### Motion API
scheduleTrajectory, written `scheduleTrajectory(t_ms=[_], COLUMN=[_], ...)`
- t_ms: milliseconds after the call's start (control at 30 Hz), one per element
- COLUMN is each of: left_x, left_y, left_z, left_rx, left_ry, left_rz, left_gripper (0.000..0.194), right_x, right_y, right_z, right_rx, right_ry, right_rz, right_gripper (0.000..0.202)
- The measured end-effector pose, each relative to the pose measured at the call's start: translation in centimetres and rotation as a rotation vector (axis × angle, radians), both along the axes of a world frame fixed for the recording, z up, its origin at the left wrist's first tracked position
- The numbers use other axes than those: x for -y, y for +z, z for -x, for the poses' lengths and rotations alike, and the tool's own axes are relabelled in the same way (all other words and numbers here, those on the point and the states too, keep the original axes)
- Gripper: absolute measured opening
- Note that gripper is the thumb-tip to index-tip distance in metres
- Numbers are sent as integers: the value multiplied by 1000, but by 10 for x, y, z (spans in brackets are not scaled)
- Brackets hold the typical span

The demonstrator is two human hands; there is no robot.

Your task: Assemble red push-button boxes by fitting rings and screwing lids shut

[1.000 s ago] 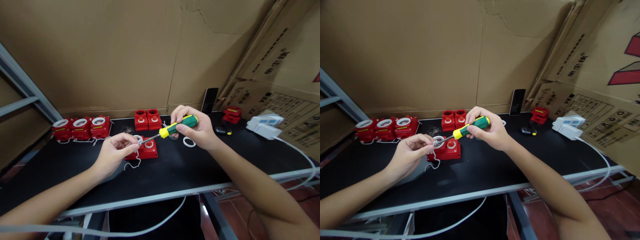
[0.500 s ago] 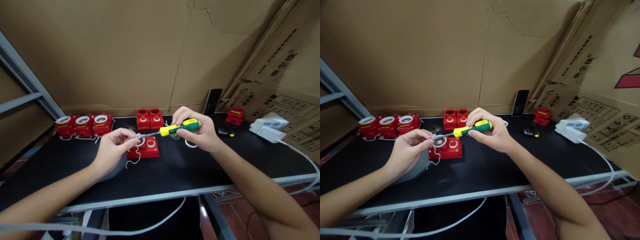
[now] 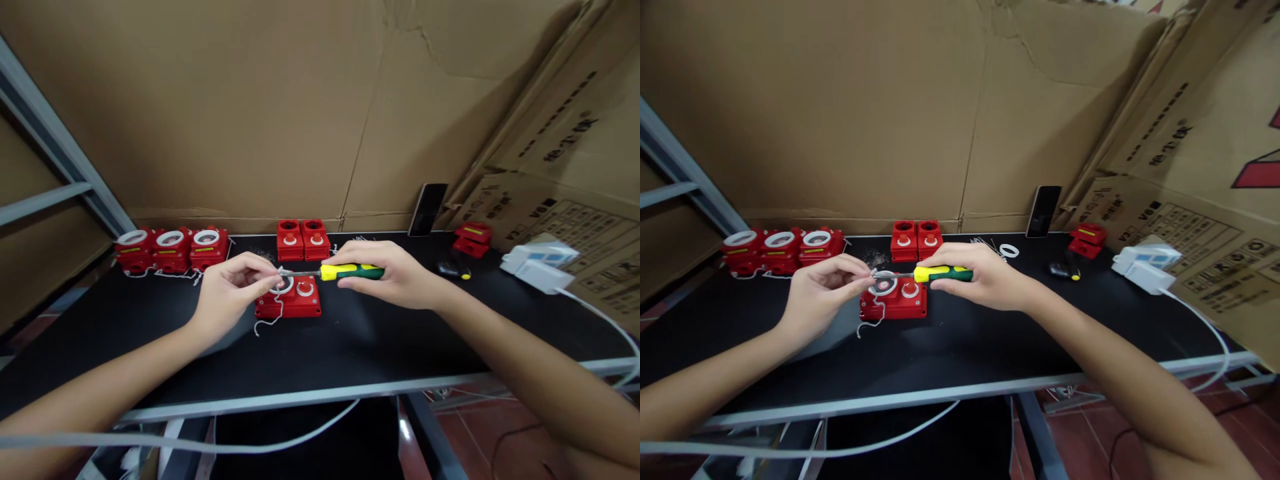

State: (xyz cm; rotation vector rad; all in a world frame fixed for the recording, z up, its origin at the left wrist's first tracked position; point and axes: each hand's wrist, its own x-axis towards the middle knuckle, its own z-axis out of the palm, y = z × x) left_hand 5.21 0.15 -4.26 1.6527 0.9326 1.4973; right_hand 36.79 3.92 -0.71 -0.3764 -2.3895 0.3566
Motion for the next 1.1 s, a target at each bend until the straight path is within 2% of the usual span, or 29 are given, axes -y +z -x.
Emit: scheduleTrajectory(t_ms=[200, 300, 367, 433, 467, 600, 800, 1100], left_x=[-1, 1, 2, 4, 4, 0, -13, -10], left_y=[-6, -8, -9, -8, -7, 2, 12, 13], left_z=[-4, -7, -8, -8, -7, 3, 18, 17], left_rx=[76, 100, 123, 126, 111, -53, -390, -463], left_ry=[-44, -77, -134, -202, -225, -198, -129, -170], left_rz=[51, 53, 38, 10, -9, -179, -428, -440], left_gripper=[21, 22, 34, 47, 47, 15, 7, 9], right_x=[-2, -3, -2, 0, 1, 5, 4, 4], right_y=[-37, -53, -59, -61, -62, -61, -60, -59], right_z=[6, 10, 12, 11, 10, 5, 3, 3], right_rx=[-150, -199, -219, -230, -231, -225, -240, -209], right_ry=[-21, -32, -43, -51, -50, -30, -25, -24], right_rz=[-182, -128, -67, -22, -8, 14, 15, -1], right_gripper=[33, 32, 29, 27, 27, 27, 29, 31])
